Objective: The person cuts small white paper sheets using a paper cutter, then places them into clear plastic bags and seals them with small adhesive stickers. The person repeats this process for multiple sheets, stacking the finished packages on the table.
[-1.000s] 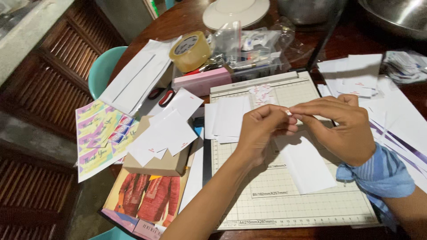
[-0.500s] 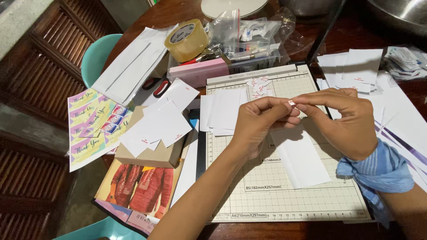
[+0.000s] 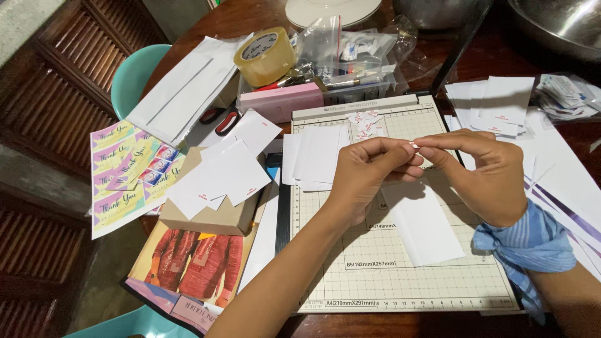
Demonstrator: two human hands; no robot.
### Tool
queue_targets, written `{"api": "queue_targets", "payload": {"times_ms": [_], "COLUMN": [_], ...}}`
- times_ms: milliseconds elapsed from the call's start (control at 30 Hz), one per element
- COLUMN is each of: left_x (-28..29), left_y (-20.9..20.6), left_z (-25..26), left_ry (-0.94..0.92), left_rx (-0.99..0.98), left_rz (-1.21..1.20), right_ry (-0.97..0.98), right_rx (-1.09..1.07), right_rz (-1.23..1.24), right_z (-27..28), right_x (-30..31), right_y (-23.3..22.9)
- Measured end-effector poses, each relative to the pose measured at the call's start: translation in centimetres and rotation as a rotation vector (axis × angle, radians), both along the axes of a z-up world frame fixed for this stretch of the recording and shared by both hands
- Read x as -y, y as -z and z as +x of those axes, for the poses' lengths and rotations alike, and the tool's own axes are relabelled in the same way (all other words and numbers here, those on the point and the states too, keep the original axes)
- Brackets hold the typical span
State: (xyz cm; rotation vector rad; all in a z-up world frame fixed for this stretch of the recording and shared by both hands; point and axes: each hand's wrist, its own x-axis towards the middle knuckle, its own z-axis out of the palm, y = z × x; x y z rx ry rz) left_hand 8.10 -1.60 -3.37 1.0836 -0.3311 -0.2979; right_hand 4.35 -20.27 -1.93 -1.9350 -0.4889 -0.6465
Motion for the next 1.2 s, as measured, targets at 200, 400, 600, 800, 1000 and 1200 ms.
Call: {"api": "queue_targets", "payload": {"times_ms": [200, 400, 600, 800, 1000, 1200], "left_x": [0.0, 0.0, 0.1, 0.1, 0.0, 0.0], "left_y": [0.2, 0.0, 0.1, -0.1, -0.2, 0.0], "left_z": [-0.1, -0.1, 0.0, -0.1, -0.1, 0.0], "left_ry": [0.001, -0.008, -0.011, -0.013, -0.018, -0.018], "left_rx": [0.016, 0.014, 0.005, -0.002, 0.002, 0.018], "left_rz": [-0.005, 0.012, 0.011, 0.014, 0.036, 0.022], "right_ry": [-0.005, -0.035, -0.040, -0.060, -0.038, -0.023], "right_rx": [-0.026, -0.045, -0.071, -0.045, -0.049, -0.083], "right_rz": [0.002, 0.065, 0.086, 0.084, 0.071, 0.060], "right_z": [0.0, 0.3, 0.5, 0.4, 0.5, 0.7], "right_x": [0.2, 0.5, 0.6, 0.5, 0.7, 0.6], "right_y": [0.3, 0.7, 1.0, 0.9, 1.1, 1.0]}}
